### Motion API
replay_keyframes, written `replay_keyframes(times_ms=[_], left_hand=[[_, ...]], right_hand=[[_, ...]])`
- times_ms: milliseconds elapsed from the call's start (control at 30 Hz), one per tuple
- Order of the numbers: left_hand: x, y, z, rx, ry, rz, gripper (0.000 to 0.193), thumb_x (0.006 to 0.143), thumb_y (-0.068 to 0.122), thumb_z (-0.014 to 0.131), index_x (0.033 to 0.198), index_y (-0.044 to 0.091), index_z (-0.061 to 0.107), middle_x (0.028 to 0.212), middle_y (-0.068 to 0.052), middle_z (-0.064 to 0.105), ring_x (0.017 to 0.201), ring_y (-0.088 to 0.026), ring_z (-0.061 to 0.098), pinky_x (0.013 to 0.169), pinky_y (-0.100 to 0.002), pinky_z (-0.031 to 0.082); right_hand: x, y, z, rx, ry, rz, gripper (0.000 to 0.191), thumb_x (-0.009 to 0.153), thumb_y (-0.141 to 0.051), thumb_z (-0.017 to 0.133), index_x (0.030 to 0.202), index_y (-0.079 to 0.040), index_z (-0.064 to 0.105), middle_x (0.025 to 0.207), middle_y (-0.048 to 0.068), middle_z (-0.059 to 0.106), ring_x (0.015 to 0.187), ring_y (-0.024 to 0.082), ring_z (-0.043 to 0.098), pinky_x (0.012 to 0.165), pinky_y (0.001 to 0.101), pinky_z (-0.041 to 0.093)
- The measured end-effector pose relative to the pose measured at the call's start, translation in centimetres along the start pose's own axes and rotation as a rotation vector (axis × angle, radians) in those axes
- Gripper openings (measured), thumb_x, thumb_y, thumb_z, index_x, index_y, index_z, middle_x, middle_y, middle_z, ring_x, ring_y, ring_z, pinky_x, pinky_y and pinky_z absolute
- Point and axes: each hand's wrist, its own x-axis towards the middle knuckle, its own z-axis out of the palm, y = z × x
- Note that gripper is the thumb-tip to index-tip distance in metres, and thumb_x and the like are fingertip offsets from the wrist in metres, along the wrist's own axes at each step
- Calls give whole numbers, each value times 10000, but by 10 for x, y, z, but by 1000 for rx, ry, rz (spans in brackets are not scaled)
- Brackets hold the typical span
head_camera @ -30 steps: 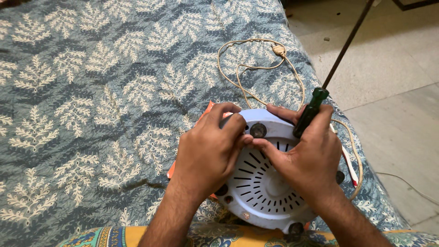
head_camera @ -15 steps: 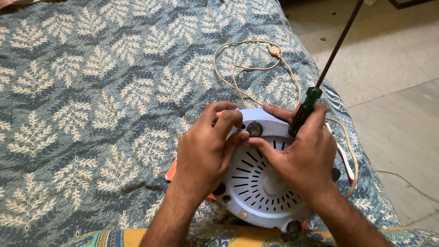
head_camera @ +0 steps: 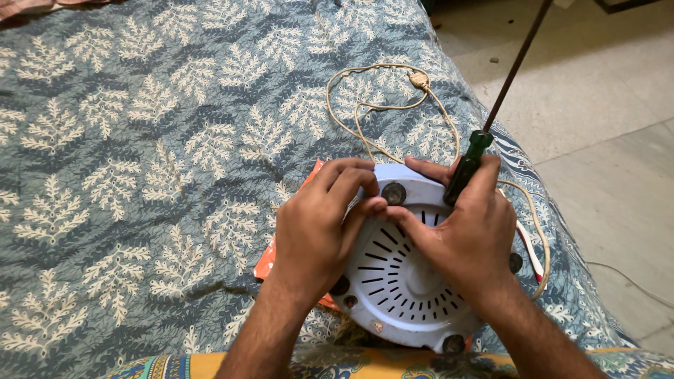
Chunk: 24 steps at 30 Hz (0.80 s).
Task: The person sits on a bed with a small electric appliance on an orange bag. They flip the appliance over, unscrew the screws on its base plate with a screwdriver, and pry the base cover open to expose the internal wiring and motor housing.
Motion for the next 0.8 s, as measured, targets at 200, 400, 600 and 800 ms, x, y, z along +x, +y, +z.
replay_keyframes(times_ms=[200, 400, 600, 800], left_hand=[[3, 0, -1, 8, -42, -114, 287, 934, 296, 729, 1151, 125, 650, 1120, -30, 726, 898, -248, 748, 682, -375, 582], [-1, -13, -2, -122, -65, -66, 372, 955, 264, 707, 1273, 88, 625, 1170, -106, 736, 1011, -284, 760, 830, -386, 590], [-5, -22, -2, -401, -98, -181, 470, 893, 196, 663, 1316, -5, 621, 1184, -183, 739, 1067, -287, 763, 924, -372, 578], [0, -18, 1, -342, -155, -267, 413, 876, 224, 670, 1233, 15, 658, 1018, -180, 779, 940, -292, 792, 849, -378, 595]], right_hand=[[0, 3, 2, -11, -27, 44, 772, 716, -366, 927, 1116, 19, 390, 1102, 37, 787, 707, 212, 761, 570, 323, 594], [1, -1, 3, -1, 24, -21, 789, 722, -400, 928, 1117, 20, 389, 1102, 50, 791, 777, 223, 771, 626, 332, 605], [0, 1, 3, 9, 3, -15, 816, 705, -433, 930, 1114, 20, 389, 1100, 60, 789, 781, 218, 775, 630, 332, 606], [-7, 12, 5, 335, 66, -26, 614, 857, -468, 746, 1102, -5, 426, 1125, 106, 760, 911, 223, 767, 767, 337, 629]])
